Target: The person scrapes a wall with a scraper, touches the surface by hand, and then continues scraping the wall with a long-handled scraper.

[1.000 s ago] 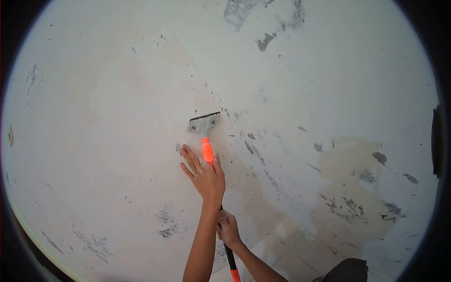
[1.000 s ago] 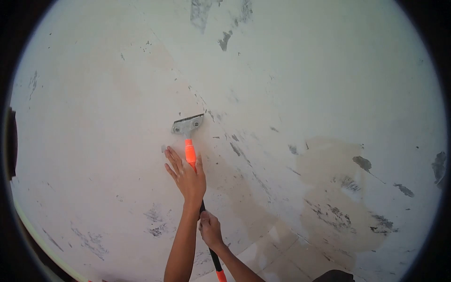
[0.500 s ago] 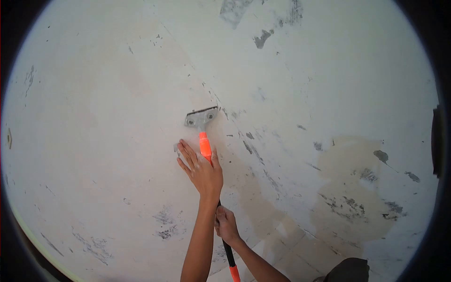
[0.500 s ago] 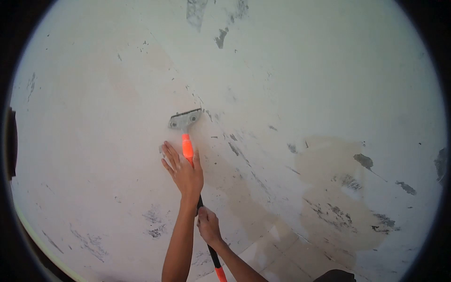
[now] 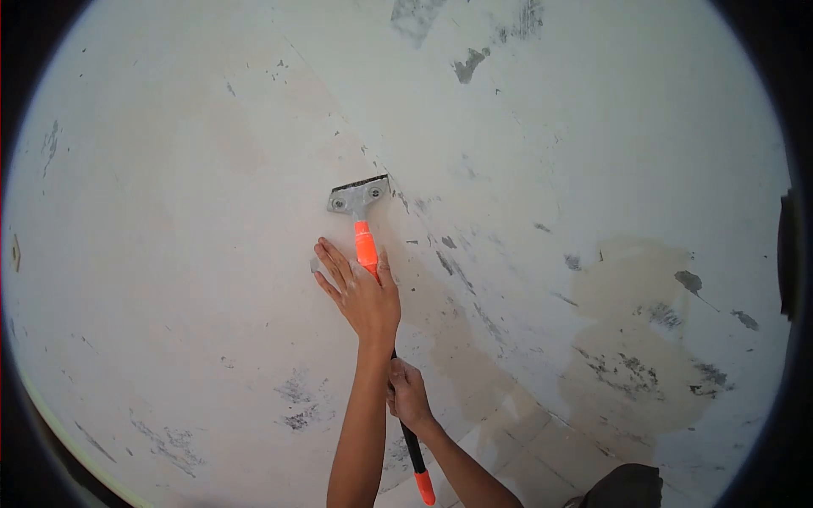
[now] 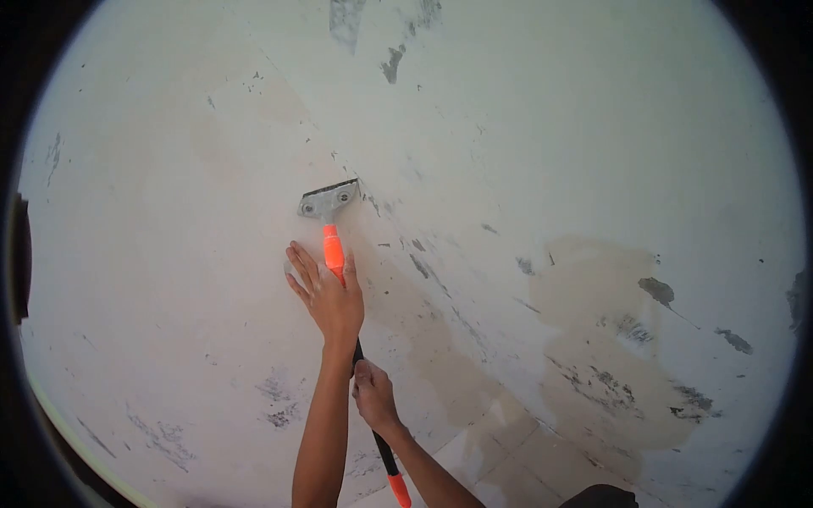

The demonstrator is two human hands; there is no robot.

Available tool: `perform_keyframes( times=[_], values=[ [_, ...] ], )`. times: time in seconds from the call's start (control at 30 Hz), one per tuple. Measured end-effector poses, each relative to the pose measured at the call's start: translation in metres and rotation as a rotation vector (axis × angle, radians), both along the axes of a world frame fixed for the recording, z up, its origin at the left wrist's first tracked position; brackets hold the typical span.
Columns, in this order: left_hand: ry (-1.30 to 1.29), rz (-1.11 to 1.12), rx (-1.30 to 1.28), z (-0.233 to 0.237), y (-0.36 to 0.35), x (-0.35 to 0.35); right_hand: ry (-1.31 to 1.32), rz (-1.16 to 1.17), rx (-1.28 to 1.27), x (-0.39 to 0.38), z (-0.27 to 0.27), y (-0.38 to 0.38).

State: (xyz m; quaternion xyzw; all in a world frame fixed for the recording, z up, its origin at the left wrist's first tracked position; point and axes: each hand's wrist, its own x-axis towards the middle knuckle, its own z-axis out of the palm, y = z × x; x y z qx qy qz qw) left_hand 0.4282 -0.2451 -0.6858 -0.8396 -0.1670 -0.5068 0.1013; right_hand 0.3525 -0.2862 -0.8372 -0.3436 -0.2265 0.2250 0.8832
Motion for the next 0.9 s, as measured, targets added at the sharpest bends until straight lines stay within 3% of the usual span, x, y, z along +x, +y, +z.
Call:
perform_keyframes(
  times=[0.23, 0.63, 0.9],
  values=[
    [0.023, 0.005, 0.002, -0.025, 0.002, -0.015, 0.025, 0.023, -0.041, -0.019, -0.018, -0.010],
    [0.052, 0.004, 0.020, -0.002, -0.003, -0.006, 0.051, 0.052, 0.041, -0.010, 0.001, -0.002],
    [0.008, -0.044, 0.019, -0.015, -0.003, -0.016, 0.037, 0.100, 0.055, -0.022, -0.009, -0.010]
  ],
)
